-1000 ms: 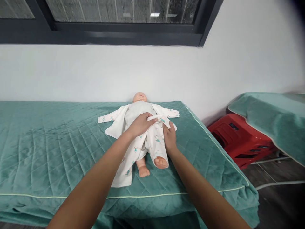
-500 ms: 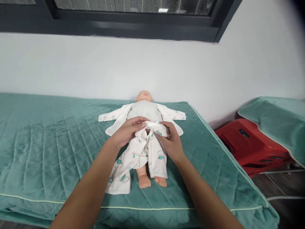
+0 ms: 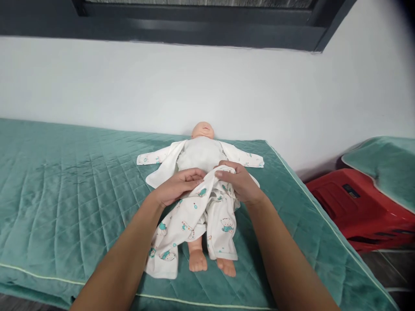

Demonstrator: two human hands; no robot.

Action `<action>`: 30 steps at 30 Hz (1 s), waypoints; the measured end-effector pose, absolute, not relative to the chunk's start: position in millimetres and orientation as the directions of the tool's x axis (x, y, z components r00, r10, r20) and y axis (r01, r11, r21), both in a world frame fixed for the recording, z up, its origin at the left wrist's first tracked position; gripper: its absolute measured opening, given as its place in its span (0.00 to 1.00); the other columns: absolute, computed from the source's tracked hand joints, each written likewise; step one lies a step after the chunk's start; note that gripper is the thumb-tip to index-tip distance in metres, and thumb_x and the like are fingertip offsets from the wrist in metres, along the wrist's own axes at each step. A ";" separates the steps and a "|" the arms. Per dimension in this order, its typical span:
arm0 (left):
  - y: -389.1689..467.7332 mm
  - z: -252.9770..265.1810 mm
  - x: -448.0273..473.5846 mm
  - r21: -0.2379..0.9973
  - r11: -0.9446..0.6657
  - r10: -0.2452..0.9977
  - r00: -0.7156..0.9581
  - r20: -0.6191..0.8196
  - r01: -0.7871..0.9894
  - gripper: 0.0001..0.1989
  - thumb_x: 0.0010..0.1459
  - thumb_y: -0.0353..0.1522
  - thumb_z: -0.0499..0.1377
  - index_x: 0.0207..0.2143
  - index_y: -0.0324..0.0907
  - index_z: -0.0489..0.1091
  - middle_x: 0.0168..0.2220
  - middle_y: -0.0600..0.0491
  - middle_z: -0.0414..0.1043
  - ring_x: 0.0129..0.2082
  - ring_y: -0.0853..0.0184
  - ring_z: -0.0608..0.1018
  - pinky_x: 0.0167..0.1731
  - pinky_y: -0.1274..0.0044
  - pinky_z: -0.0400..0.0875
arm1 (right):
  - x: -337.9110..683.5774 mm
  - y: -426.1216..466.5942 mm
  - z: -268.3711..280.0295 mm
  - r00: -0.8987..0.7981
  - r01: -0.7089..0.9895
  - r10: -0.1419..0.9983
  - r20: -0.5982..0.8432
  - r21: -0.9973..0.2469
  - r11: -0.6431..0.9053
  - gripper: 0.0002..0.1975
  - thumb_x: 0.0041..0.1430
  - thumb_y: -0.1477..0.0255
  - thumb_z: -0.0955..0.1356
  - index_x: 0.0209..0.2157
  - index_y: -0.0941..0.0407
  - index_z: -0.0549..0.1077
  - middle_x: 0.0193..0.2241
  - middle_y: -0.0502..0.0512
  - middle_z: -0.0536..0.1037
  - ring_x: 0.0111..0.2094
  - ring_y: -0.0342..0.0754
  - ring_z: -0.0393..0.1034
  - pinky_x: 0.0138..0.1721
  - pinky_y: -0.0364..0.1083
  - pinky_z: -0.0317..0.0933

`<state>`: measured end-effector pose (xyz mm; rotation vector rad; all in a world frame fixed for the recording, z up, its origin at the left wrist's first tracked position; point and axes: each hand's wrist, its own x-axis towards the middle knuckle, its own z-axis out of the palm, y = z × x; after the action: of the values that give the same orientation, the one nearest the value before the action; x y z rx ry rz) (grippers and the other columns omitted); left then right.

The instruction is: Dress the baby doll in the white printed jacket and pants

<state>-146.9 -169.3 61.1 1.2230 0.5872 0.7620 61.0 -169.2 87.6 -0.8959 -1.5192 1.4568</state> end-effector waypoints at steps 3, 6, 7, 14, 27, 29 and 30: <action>-169.5 65.6 -146.9 0.991 0.092 0.718 0.697 0.001 -0.097 0.11 0.56 0.37 0.65 0.37 0.38 0.72 0.32 0.54 0.69 0.31 0.72 0.70 0.30 0.82 0.62 | 66.8 -166.6 76.2 -0.418 -0.208 0.908 0.009 -0.974 -0.086 0.15 0.48 0.64 0.76 0.27 0.56 0.67 0.19 0.48 0.73 0.18 0.41 0.63 0.19 0.39 0.54; -169.2 61.1 -147.3 0.991 0.107 0.687 0.726 -0.016 -0.079 0.14 0.53 0.38 0.66 0.35 0.37 0.71 0.29 0.56 0.67 0.28 0.72 0.68 0.29 0.82 0.60 | 68.1 -166.8 72.5 -0.468 -0.287 0.883 0.023 -0.950 -0.127 0.15 0.46 0.68 0.77 0.26 0.56 0.67 0.18 0.46 0.70 0.17 0.39 0.62 0.19 0.38 0.53; -169.3 58.0 -147.2 0.985 0.132 0.702 0.712 -0.014 -0.111 0.15 0.52 0.39 0.67 0.35 0.37 0.71 0.29 0.56 0.67 0.28 0.72 0.68 0.28 0.82 0.60 | 68.0 -167.4 72.2 -0.484 -0.305 0.874 0.034 -0.943 -0.133 0.15 0.45 0.69 0.77 0.26 0.56 0.67 0.19 0.45 0.70 0.18 0.39 0.62 0.19 0.37 0.54; -170.8 43.3 -141.9 0.815 0.219 0.904 0.426 0.037 -0.536 0.14 0.49 0.36 0.69 0.34 0.38 0.70 0.28 0.56 0.69 0.26 0.72 0.71 0.29 0.81 0.66 | 62.8 -173.2 81.3 -0.534 -0.153 0.846 0.000 -0.984 -0.097 0.14 0.47 0.70 0.76 0.35 0.57 0.73 0.28 0.46 0.72 0.27 0.39 0.65 0.28 0.38 0.58; -171.3 50.3 -149.0 0.933 0.183 0.820 0.571 0.028 -0.309 0.18 0.46 0.38 0.71 0.35 0.38 0.73 0.30 0.55 0.71 0.28 0.71 0.72 0.28 0.81 0.64 | 48.5 -181.1 83.5 -0.418 -0.206 0.907 -0.050 -0.967 -0.148 0.14 0.48 0.67 0.76 0.36 0.56 0.73 0.30 0.48 0.77 0.30 0.45 0.70 0.33 0.44 0.63; -169.7 55.5 -151.8 0.964 0.189 0.725 0.689 -0.006 -0.190 0.19 0.44 0.35 0.72 0.38 0.38 0.74 0.32 0.53 0.73 0.31 0.69 0.73 0.30 0.80 0.65 | 49.9 -178.6 81.6 -0.398 -0.270 0.916 -0.053 -0.947 -0.172 0.14 0.46 0.68 0.77 0.31 0.56 0.70 0.24 0.46 0.73 0.25 0.42 0.66 0.29 0.42 0.60; -168.7 57.2 -152.8 0.969 0.197 0.692 0.722 -0.029 -0.149 0.20 0.44 0.33 0.72 0.40 0.38 0.74 0.33 0.53 0.74 0.32 0.68 0.74 0.31 0.79 0.66 | 50.6 -177.9 81.2 -0.388 -0.279 0.920 -0.059 -0.943 -0.179 0.15 0.46 0.68 0.77 0.30 0.56 0.69 0.24 0.46 0.72 0.24 0.42 0.65 0.27 0.42 0.59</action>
<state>-152.8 -168.7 57.2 1.2427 0.5268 0.6283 50.6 -177.9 81.2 -0.8481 -1.1695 1.7121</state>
